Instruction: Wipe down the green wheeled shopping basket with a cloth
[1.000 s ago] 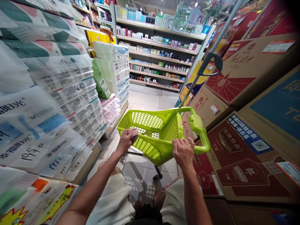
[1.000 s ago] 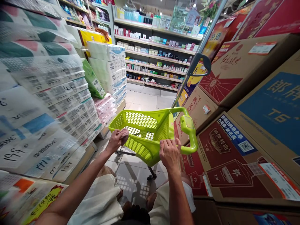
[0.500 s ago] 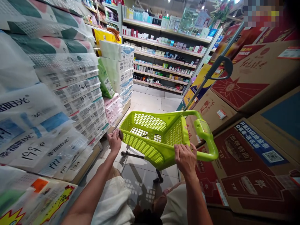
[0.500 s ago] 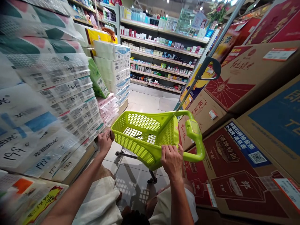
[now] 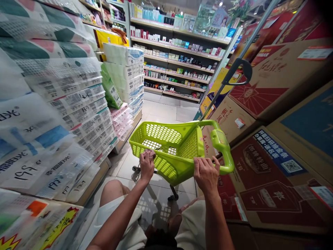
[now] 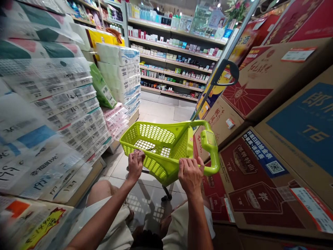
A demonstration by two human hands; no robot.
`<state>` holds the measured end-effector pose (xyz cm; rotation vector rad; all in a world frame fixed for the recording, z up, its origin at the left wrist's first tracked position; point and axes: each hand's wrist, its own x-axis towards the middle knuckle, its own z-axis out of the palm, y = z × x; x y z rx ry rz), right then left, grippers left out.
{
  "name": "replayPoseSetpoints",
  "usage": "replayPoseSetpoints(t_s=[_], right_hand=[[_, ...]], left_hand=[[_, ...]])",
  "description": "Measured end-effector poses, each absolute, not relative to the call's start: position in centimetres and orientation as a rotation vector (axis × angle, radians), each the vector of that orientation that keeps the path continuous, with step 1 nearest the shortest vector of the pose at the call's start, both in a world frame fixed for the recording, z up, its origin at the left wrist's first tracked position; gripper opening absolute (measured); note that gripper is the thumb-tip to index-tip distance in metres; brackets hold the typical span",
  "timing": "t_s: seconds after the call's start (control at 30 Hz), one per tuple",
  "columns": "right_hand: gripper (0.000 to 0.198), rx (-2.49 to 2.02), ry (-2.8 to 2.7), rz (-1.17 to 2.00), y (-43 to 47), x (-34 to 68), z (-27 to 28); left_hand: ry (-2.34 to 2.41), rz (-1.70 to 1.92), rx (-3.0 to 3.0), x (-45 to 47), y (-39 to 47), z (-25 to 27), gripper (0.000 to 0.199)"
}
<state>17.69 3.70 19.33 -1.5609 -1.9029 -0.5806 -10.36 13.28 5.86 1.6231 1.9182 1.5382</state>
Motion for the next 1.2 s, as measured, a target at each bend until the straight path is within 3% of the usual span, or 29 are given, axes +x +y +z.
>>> replayPoseSetpoints(t_s=[0.13,0.33,0.7,0.87,1.03,1.2], right_hand=[[0.026,-1.556,-1.844,-0.618,2.9,19.0,20.2],[0.026,-1.568,-1.811,-0.606,2.0,20.1,20.3],[0.038,-1.558,-1.538,-0.545,0.7,22.3,20.1],[0.043,-1.598,-1.469,-0.538,0.4,23.1,19.6],[0.041,-1.626,-1.499,-0.539,0.7,22.7,19.6],[0.04,-1.608,-1.571,-0.519,1.1,21.3,20.4]], left_hand=[[2.017,1.616,1.449,-6.4,12.2,5.9,0.028],[1.641,1.534,1.728,-0.5,8.8,7.4,0.029],[1.25,1.464,2.116,7.0,5.4,16.0,0.041],[1.237,1.307,2.225,5.9,7.0,14.8,0.054],[1.603,1.312,1.936,3.8,8.5,14.2,0.048],[1.193,1.235,2.241,5.0,8.0,14.7,0.056]])
